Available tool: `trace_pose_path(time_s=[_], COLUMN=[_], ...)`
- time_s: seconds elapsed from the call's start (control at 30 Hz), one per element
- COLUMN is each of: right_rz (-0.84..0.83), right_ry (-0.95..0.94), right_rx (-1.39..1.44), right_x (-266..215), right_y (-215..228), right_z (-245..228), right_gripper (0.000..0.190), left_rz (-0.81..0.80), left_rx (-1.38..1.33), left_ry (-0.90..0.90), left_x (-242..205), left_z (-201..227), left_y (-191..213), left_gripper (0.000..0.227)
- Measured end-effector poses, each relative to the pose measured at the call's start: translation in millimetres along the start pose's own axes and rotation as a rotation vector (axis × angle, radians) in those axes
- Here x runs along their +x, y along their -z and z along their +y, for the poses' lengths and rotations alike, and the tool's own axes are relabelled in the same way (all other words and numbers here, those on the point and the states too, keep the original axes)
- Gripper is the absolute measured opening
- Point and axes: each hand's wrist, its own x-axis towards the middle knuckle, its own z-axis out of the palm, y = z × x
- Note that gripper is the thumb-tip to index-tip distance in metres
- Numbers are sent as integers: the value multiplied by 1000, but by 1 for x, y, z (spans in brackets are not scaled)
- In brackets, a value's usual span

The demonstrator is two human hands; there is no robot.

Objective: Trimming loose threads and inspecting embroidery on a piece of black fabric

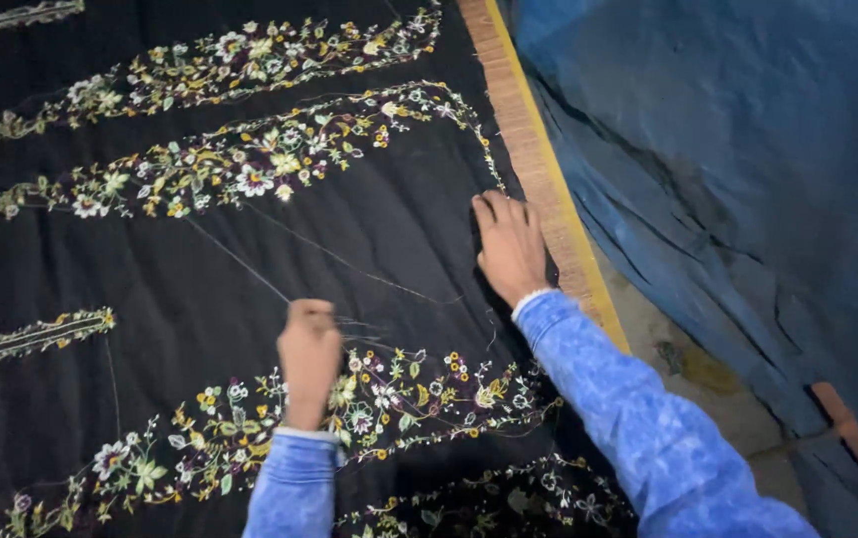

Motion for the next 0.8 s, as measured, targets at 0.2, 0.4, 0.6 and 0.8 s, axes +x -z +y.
trace_pose_path(time_s=[0.2,0.4,0.6,0.8], right_rz=[1,-1,-322,-372], right_ry=[190,348,350,77], right_rx=[236,472,868,901], right_x=[-23,-38,-90,-175], right_y=[-9,-12,29,40], right_z=[-69,-143,-205,-218], right_gripper=[57,43,47,47], left_rz=[163,-563,-509,-168], left_rx=[661,230,-406,-1311], left_ry=[-163,-197,-158,5], left_x=[-12,-58,-88,-82], left_z=[-57,-100,-32,-68], left_y=[46,75,164,147], left_gripper=[28,26,25,17])
